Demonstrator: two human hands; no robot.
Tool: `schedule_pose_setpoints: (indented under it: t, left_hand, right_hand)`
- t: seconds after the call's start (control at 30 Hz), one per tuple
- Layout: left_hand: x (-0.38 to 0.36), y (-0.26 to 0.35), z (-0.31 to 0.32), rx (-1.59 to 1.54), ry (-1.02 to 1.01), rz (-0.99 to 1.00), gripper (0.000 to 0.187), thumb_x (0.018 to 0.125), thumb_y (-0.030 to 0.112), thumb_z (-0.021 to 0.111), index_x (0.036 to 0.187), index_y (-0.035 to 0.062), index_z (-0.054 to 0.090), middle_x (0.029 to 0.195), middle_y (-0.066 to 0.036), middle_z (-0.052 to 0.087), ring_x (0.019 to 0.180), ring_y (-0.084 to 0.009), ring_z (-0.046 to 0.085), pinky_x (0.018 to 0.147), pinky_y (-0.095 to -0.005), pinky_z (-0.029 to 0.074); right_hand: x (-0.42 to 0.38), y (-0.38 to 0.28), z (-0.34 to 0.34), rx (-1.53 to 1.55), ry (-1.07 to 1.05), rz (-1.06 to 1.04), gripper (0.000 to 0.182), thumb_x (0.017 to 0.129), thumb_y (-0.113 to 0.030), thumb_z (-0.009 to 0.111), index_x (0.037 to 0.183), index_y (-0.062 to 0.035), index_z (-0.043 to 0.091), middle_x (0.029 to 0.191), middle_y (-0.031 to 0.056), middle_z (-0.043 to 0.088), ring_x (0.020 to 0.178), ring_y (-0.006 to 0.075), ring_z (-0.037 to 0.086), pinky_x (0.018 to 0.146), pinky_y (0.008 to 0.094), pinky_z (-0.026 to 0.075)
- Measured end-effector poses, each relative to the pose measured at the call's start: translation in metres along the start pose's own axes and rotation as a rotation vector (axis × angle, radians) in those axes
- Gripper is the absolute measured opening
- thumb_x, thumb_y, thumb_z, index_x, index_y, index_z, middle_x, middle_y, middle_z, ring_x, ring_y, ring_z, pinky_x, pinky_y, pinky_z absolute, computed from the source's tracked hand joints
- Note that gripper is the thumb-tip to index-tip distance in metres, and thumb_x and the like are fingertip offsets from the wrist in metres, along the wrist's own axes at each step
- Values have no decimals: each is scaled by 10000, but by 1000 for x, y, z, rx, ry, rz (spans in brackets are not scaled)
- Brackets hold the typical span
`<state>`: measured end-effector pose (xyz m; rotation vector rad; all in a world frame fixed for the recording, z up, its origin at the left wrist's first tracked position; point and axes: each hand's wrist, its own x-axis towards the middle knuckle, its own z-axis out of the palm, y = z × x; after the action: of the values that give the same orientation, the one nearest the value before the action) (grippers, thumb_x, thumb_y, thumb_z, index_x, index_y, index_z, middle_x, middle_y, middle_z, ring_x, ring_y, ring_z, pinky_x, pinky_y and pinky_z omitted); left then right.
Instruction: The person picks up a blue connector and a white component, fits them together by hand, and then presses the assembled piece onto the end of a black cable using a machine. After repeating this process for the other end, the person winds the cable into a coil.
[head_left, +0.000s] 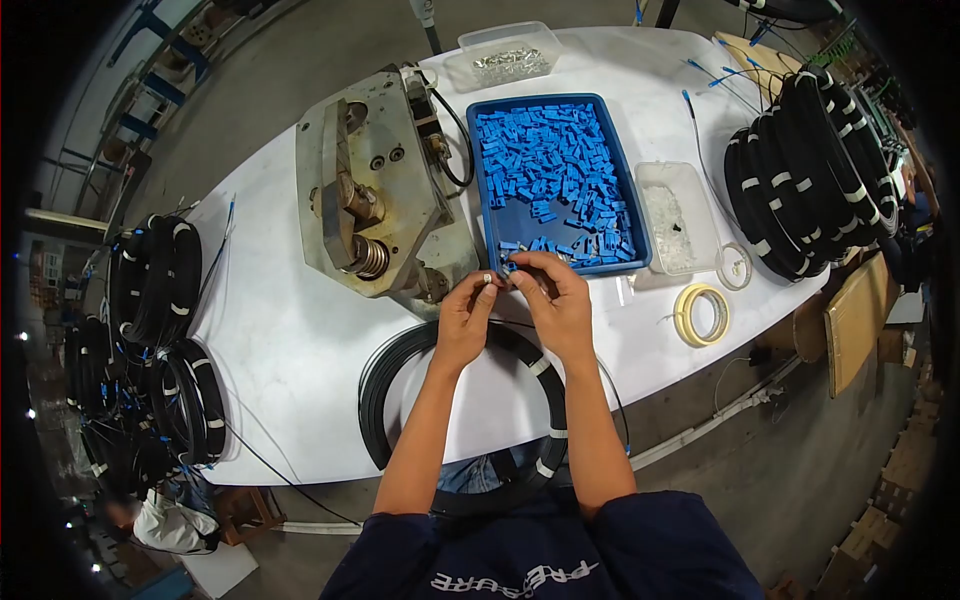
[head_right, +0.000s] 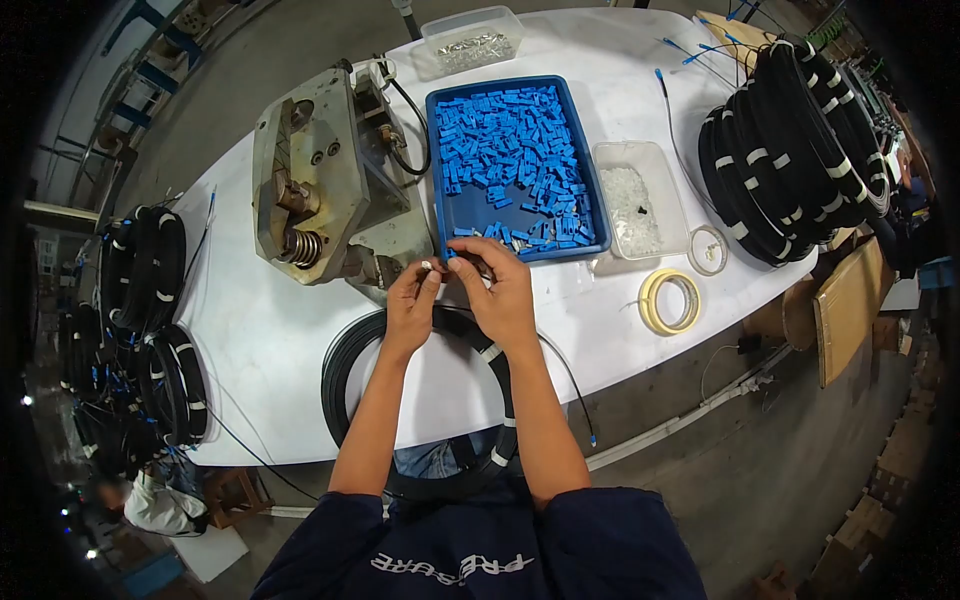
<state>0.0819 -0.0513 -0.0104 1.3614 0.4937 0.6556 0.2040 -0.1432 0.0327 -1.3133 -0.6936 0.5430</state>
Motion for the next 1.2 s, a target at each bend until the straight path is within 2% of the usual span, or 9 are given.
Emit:
schedule_pose_setpoints:
  t: [0.2,0.27,0.37,0.43,0.5,0.83,0.93,1.0,1.2]
  left_hand:
    - [1,4,1,80,-13,96,205,989,-14,497,1158,-17,613,1225,-116,634,1179,-187,570,1033,-310,416]
    - [1,4,0,-14,-17,61,275,960,-90,448,1162,-14,618,1289,-135,613,1295,-227,511,1095,-341,378]
    - [1,-2,-5,-7,-57,93,307,942,-120,422,1148,-11,622,1320,-134,598,1378,-258,433,1126,-368,350]
    - [1,0,-3,-49,-46,48,294,943,-120,423,1134,-12,619,1323,-131,597,1391,-269,415,1128,-375,346]
    - [0,2,-3,-91,-34,3,282,945,-121,424,1119,-12,617,1326,-129,595,1405,-279,397,1131,-382,342]
    - [-1,3,-2,-149,-49,-22,283,945,-124,409,1095,-2,616,1318,-128,597,1410,-278,387,1136,-390,348]
    - [1,2,-5,-105,-87,13,295,931,-131,405,1088,1,617,1309,-131,601,1404,-280,395,1137,-403,344]
    - [1,3,-5,-71,-114,40,303,923,-137,404,1086,3,618,1303,-132,603,1401,-282,399,1138,-411,341]
    - [0,3,-6,-109,-104,-5,269,937,-118,430,1068,16,623,1266,-132,624,1396,-289,403,1149,-421,322]
  right_hand:
    - [-10,-6,9,-96,14,-137,335,853,-6,695,1186,-17,655,1045,126,705,886,214,675,792,310,536]
    - [-13,-4,12,-119,17,-174,363,844,0,702,1202,-25,646,1042,122,708,910,220,676,803,320,538]
    - [-16,-3,15,-171,25,-227,405,826,6,717,1221,-36,636,1043,114,711,945,232,674,820,334,540]
    - [-17,-3,16,-198,30,-243,419,817,6,726,1223,-40,634,1047,110,712,958,237,672,826,340,540]
    - [-18,-3,17,-208,48,-251,413,821,-11,744,1214,-36,623,1050,93,719,949,164,669,804,293,495]
    - [-22,1,17,-172,47,-209,420,812,-5,751,1210,-18,617,1047,84,710,937,146,646,808,287,479]
    - [-24,6,18,-56,68,-148,468,797,19,733,1248,-48,625,1014,78,704,938,171,648,807,298,499]
    - [-25,10,17,26,71,-82,481,788,34,732,1251,-36,620,986,67,694,939,150,637,821,293,489]
    - [-26,10,15,84,56,-91,468,783,69,724,1232,1,608,1020,77,687,961,151,643,902,300,488]
